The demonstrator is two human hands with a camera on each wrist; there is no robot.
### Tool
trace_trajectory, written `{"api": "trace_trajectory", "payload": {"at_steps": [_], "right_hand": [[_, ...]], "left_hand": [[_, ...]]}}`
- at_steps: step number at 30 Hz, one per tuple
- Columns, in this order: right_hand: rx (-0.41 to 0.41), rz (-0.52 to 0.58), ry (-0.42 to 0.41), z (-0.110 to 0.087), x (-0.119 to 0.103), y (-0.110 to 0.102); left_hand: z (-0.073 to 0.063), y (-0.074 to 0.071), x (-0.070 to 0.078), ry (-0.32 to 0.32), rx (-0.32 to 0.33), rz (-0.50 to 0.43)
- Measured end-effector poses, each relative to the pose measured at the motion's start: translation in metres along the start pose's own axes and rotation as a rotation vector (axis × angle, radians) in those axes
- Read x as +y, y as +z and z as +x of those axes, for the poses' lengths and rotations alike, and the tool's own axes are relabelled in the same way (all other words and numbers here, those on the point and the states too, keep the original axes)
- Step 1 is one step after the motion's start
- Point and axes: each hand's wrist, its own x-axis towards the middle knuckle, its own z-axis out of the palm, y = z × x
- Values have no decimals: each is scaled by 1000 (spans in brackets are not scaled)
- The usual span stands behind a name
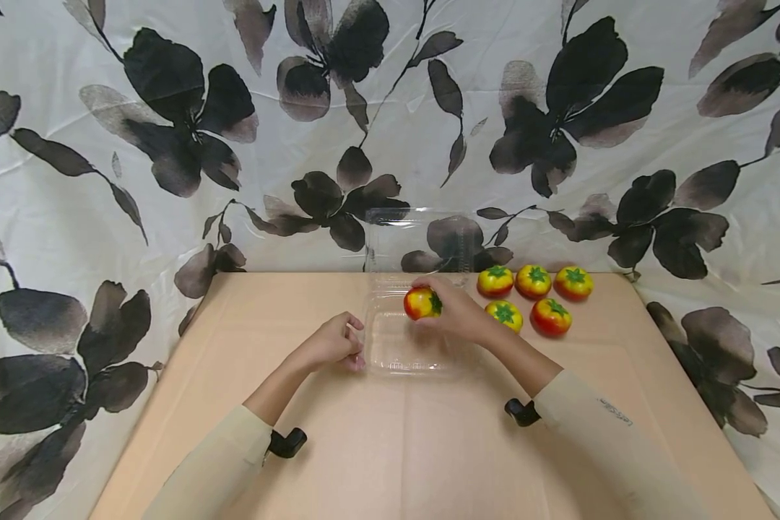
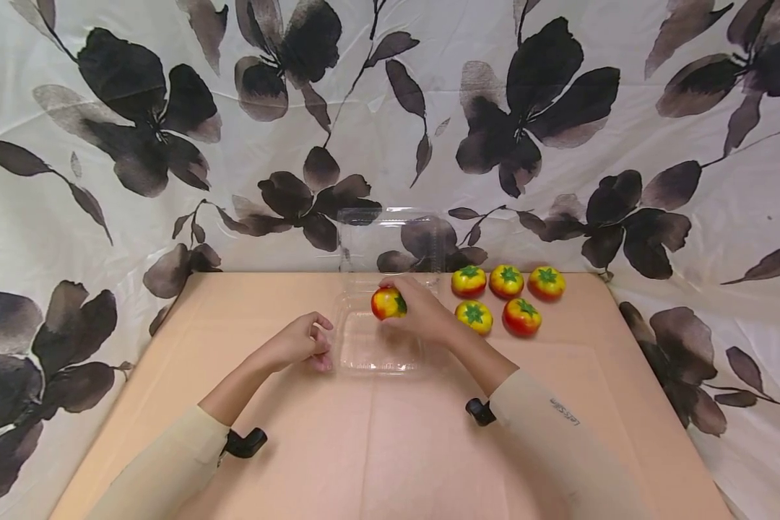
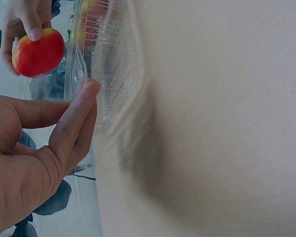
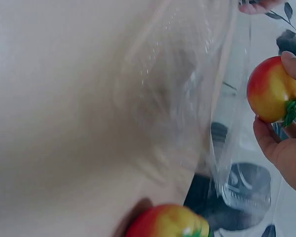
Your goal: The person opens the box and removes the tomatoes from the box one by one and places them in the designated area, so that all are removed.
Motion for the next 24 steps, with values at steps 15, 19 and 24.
{"api": "trace_trajectory", "payload": {"at_steps": [15, 19, 24], "right_hand": [[126, -49, 67, -43, 21, -61], [161, -40, 79, -54, 28, -78], [194, -46, 99, -69, 43, -98]], "left_hand": [[-2, 0, 3, 7, -8, -3], [-2, -1, 2, 3, -10, -4], [-1, -1, 1, 1, -7, 0]]}}
